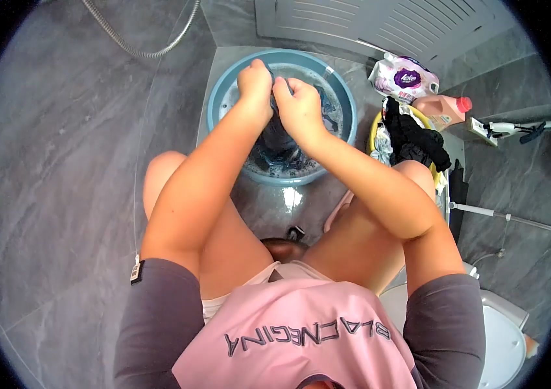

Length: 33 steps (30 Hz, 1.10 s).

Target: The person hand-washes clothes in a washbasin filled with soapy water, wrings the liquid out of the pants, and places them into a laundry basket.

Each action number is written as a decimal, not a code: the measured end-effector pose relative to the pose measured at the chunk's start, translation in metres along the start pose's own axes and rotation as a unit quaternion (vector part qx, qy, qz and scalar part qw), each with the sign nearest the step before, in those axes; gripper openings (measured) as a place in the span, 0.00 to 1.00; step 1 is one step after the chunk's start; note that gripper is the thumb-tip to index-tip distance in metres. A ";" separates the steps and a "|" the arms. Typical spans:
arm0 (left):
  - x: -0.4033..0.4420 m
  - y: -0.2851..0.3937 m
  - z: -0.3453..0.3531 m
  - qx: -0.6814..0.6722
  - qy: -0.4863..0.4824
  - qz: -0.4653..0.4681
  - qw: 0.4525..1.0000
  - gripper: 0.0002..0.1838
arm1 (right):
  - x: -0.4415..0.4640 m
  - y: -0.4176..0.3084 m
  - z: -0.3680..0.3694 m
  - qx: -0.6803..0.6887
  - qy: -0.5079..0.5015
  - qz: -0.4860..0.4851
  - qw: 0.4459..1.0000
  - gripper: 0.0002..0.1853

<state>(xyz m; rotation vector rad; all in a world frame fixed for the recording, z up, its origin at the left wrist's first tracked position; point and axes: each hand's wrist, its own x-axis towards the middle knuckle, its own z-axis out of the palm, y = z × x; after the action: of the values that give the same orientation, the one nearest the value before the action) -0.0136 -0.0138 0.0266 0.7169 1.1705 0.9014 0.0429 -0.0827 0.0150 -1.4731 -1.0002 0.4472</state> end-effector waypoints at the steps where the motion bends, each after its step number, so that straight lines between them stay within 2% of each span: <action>1: -0.005 -0.001 0.001 -0.024 0.010 -0.003 1.000 0.17 | 0.005 0.001 -0.004 -0.022 -0.024 0.016 0.999 0.18; 2: -0.005 -0.010 0.002 0.015 0.007 0.028 0.999 0.18 | 0.012 0.002 -0.008 -0.044 -0.048 0.031 0.997 0.18; 3: -0.004 -0.020 0.008 0.053 0.004 0.059 0.997 0.18 | 0.026 0.014 -0.012 -0.058 -0.003 -0.007 0.998 0.19; 4: -0.015 -0.026 0.015 0.162 -0.030 0.063 0.984 0.20 | 0.044 0.025 -0.019 -0.052 0.028 0.030 0.998 0.19; 5: -0.029 -0.035 0.021 0.229 -0.052 0.111 0.966 0.21 | 0.056 0.033 -0.023 -0.045 0.057 0.068 0.995 0.19; 7: -0.035 -0.040 0.025 0.155 -0.090 0.089 0.980 0.21 | 0.056 0.036 -0.019 -0.041 0.065 0.068 0.995 0.19; 9: -0.015 -0.033 0.017 0.146 -0.041 0.082 0.985 0.19 | 0.042 0.028 -0.011 -0.030 0.061 0.090 0.994 0.20; 11: 0.001 -0.009 0.004 0.103 -0.009 0.063 0.993 0.19 | 0.012 0.014 0.001 -0.062 0.004 0.015 0.998 0.20; 13: 0.012 0.002 0.000 0.026 0.027 -0.018 0.999 0.19 | -0.005 -0.009 0.003 -0.059 -0.034 0.044 0.997 0.19; 14: 0.010 -0.002 0.000 -0.014 0.003 0.001 1.000 0.20 | 0.000 -0.004 0.002 -0.008 -0.039 0.037 0.999 0.19; 15: 0.000 -0.004 0.003 -0.014 0.002 -0.001 1.000 0.20 | 0.008 0.004 -0.001 -0.011 -0.039 0.005 0.999 0.19; 17: -0.025 -0.008 0.014 0.126 -0.018 0.085 0.988 0.21 | 0.034 0.008 -0.013 -0.022 0.011 0.003 1.000 0.19; 18: -0.027 -0.019 0.016 0.194 -0.068 0.095 0.974 0.21 | 0.047 0.014 -0.019 0.004 0.023 0.039 0.999 0.20; 19: -0.037 -0.026 0.019 0.147 -0.112 0.082 0.979 0.20 | 0.056 0.018 -0.024 0.003 0.061 0.053 0.997 0.20; 21: -0.039 -0.016 0.019 0.146 -0.108 0.047 0.982 0.20 | 0.053 0.028 -0.020 0.050 0.071 0.100 0.991 0.20; 23: -0.021 -0.004 0.010 0.138 -0.035 0.067 0.988 0.20 | 0.021 0.002 -0.011 0.003 0.039 0.066 0.997 0.19; 24: 0.005 -0.004 0.001 0.082 -0.032 0.035 0.995 0.20 | 0.005 0.003 -0.006 -0.039 -0.006 0.024 0.999 0.19; 25: -0.013 0.017 0.001 0.049 -0.022 -0.015 0.998 0.20 | -0.010 -0.004 0.002 0.001 -0.006 0.019 1.000 0.19; 27: -0.012 0.004 0.002 -0.004 -0.005 0.002 1.000 0.20 | -0.001 -0.001 -0.002 -0.018 -0.026 0.043 0.999 0.19; 29: -0.027 -0.007 0.011 0.114 -0.020 0.042 0.992 0.20 | 0.025 0.008 -0.014 -0.056 -0.005 0.008 0.998 0.19; 30: -0.032 -0.024 0.015 0.180 -0.054 0.093 0.978 0.20 | 0.042 0.023 -0.016 -0.005 0.047 0.022 0.999 0.19; 31: -0.044 -0.032 0.021 0.204 -0.064 0.111 0.971 0.19 | 0.055 0.023 -0.024 -0.053 0.081 0.033 0.995 0.20; 33: -0.050 -0.029 0.025 0.189 -0.078 0.086 0.975 0.18 | 0.053 0.026 -0.028 -0.047 0.087 0.087 0.991 0.20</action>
<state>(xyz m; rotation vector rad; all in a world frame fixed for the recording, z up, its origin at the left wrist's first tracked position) 0.0098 -0.0719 0.0306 1.1928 1.1637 0.7554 0.1018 -0.0550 0.0110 -1.6622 -0.7672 0.3910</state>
